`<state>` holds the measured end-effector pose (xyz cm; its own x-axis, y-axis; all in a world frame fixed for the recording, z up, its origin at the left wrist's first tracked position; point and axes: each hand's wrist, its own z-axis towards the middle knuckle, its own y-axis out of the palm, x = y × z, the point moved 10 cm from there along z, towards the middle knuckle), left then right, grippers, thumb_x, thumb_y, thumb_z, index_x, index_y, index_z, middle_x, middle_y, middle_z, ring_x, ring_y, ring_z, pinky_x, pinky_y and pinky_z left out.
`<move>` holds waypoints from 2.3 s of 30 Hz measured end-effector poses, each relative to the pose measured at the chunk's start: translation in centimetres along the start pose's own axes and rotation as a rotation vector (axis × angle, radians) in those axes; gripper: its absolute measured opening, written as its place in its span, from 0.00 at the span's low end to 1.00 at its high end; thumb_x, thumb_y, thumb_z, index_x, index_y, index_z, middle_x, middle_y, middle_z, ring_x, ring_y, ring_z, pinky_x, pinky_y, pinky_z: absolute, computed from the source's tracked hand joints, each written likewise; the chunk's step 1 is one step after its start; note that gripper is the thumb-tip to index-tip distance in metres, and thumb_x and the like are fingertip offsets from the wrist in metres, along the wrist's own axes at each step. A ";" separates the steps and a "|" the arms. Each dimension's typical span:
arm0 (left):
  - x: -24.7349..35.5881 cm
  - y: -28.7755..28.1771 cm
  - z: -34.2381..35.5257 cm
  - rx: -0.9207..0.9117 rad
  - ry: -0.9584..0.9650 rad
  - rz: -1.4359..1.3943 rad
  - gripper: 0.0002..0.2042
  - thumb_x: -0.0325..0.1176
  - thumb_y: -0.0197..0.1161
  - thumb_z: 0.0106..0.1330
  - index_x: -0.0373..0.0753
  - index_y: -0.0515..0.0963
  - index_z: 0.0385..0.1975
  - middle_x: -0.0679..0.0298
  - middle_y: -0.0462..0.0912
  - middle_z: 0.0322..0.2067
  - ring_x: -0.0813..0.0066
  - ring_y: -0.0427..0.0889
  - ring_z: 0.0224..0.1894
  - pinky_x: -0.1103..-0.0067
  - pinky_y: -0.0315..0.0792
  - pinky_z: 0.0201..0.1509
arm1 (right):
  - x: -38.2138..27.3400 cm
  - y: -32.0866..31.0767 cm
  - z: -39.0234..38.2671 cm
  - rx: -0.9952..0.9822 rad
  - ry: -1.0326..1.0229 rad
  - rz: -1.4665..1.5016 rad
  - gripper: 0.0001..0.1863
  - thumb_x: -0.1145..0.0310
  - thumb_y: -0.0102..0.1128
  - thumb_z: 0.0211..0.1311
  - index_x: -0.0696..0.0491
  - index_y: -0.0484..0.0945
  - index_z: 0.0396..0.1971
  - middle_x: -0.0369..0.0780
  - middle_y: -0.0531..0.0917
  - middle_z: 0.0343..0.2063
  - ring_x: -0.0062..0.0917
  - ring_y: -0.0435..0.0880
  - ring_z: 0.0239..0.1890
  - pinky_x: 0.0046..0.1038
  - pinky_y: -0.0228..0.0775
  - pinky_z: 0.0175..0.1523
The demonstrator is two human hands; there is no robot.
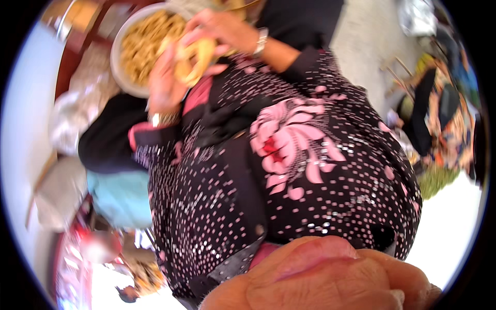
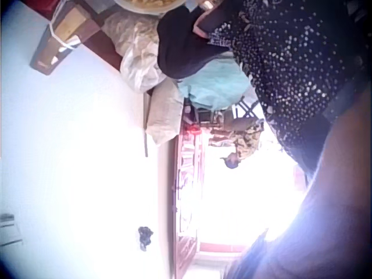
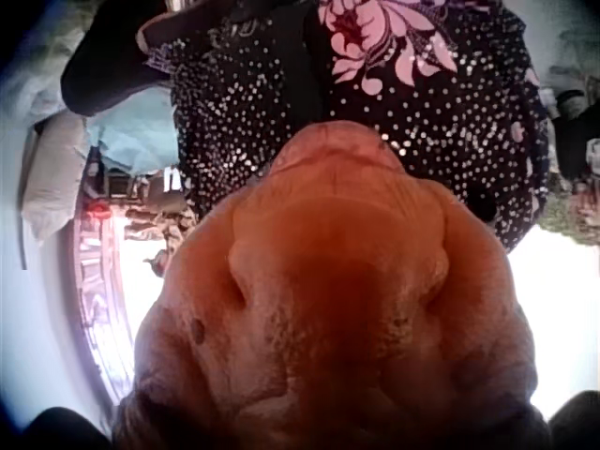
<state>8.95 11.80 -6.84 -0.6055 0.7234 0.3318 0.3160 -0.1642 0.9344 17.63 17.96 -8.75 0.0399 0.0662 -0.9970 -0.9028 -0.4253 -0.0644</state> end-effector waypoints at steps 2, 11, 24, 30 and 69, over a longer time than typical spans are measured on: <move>-0.2 0.8 0.0 -0.091 0.026 -0.099 0.34 0.55 0.39 0.81 0.29 0.60 0.71 0.44 0.68 0.66 0.47 0.73 0.67 0.47 0.72 0.66 | 0.9 0.1 -1.1 -0.014 0.085 0.100 0.24 0.50 0.42 0.81 0.54 0.82 0.47 0.40 0.84 0.40 0.27 0.84 0.37 0.28 0.76 0.44; 2.3 -4.4 -2.3 0.089 0.220 -0.035 0.29 0.50 0.47 0.80 0.25 0.68 0.62 0.53 0.74 0.53 0.63 0.78 0.48 0.54 0.70 0.69 | 1.4 -8.5 -2.7 0.374 0.135 0.035 0.35 0.45 0.41 0.81 0.57 0.80 0.21 0.31 0.71 0.10 0.13 0.64 0.13 0.18 0.52 0.22; 5.4 -4.8 -5.4 0.406 0.422 0.191 0.30 0.55 0.44 0.80 0.30 0.77 0.53 0.60 0.79 0.39 0.73 0.80 0.32 0.67 0.83 0.48 | 0.5 4.6 -1.9 -0.476 0.339 0.028 0.30 0.42 0.56 0.73 0.55 0.77 0.57 0.36 0.82 0.37 0.17 0.85 0.36 0.18 0.80 0.28; 7.1 -5.1 -7.3 0.616 0.464 0.542 0.27 0.53 0.57 0.76 0.28 0.79 0.52 0.58 0.83 0.41 0.78 0.81 0.32 0.69 0.86 0.46 | 3.2 5.1 -0.5 -0.443 0.352 -0.045 0.19 0.53 0.59 0.75 0.55 0.80 0.48 0.34 0.80 0.28 0.12 0.81 0.28 0.16 0.74 0.24; 13.4 -4.0 -10.0 0.854 0.620 0.587 0.04 0.29 0.64 0.73 0.36 0.79 0.40 0.72 0.72 0.21 0.87 0.67 0.16 0.83 0.73 0.23 | -2.5 7.4 4.9 -0.625 0.481 -0.185 0.24 0.47 0.47 0.79 0.55 0.78 0.40 0.34 0.71 0.20 0.18 0.75 0.26 0.26 0.70 0.34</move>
<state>-7.70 15.43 -4.86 -0.3813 0.2040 0.9017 0.8997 0.3060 0.3113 8.77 19.10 -6.47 0.4736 -0.1503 -0.8678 -0.4628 -0.8808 -0.1001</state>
